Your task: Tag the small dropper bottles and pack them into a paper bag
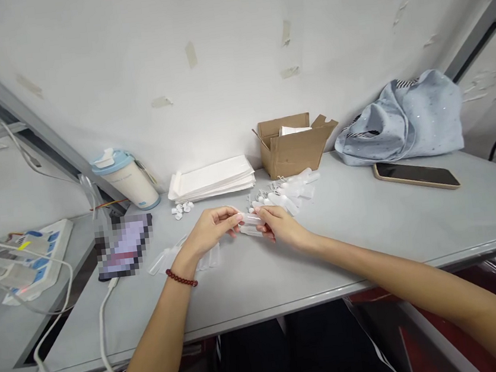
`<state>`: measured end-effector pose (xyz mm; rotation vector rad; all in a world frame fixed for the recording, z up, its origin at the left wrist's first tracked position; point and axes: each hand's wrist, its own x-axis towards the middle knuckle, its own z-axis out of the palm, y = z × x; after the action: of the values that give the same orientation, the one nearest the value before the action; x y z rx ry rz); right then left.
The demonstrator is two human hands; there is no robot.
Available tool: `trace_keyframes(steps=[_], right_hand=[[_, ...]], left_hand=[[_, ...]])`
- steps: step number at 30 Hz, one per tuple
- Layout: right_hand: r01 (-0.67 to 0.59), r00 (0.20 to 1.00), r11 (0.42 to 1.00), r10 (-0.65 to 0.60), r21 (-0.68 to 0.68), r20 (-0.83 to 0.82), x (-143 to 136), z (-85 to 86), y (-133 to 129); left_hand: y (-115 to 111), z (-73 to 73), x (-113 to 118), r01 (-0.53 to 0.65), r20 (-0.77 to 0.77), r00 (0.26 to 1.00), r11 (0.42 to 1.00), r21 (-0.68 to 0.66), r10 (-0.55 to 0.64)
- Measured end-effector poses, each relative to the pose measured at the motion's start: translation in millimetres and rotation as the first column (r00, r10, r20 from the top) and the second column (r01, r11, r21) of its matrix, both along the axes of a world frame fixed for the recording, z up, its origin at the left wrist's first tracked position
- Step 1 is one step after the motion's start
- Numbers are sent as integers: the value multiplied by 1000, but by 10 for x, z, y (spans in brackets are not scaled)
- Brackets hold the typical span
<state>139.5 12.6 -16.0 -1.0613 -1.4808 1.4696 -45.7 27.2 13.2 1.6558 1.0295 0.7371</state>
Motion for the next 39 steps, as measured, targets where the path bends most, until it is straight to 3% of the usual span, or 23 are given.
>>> trace_keyframes(steps=[5,9,15,19,28,33,39], right_hand=[[0,996,994,-9,106,85,6,-11,-2],[52,981,963,-99,264,166,10,-20,-7],[74,959,909,-177,410,220,13,-22,-21],[71,962,917,-167,392,217,29,4,-20],[48,985,984,-74,169,155,68,19,60],[75,987,975,-104,210,126,52,18,28],[67,984,972,-103,227,147,62,19,30]], left_hand=[[5,-17,19,-48,-21,999,999,-18,48],[8,-27,21,-104,-16,995,994,-39,103],[-3,-41,23,-69,-35,997,996,-48,67],[-9,-22,34,-84,-36,996,996,-7,83],[-12,-32,96,-133,47,990,991,12,132],[1,-72,94,-124,-1,992,992,-32,124],[2,-78,84,-110,-5,994,994,11,110]])
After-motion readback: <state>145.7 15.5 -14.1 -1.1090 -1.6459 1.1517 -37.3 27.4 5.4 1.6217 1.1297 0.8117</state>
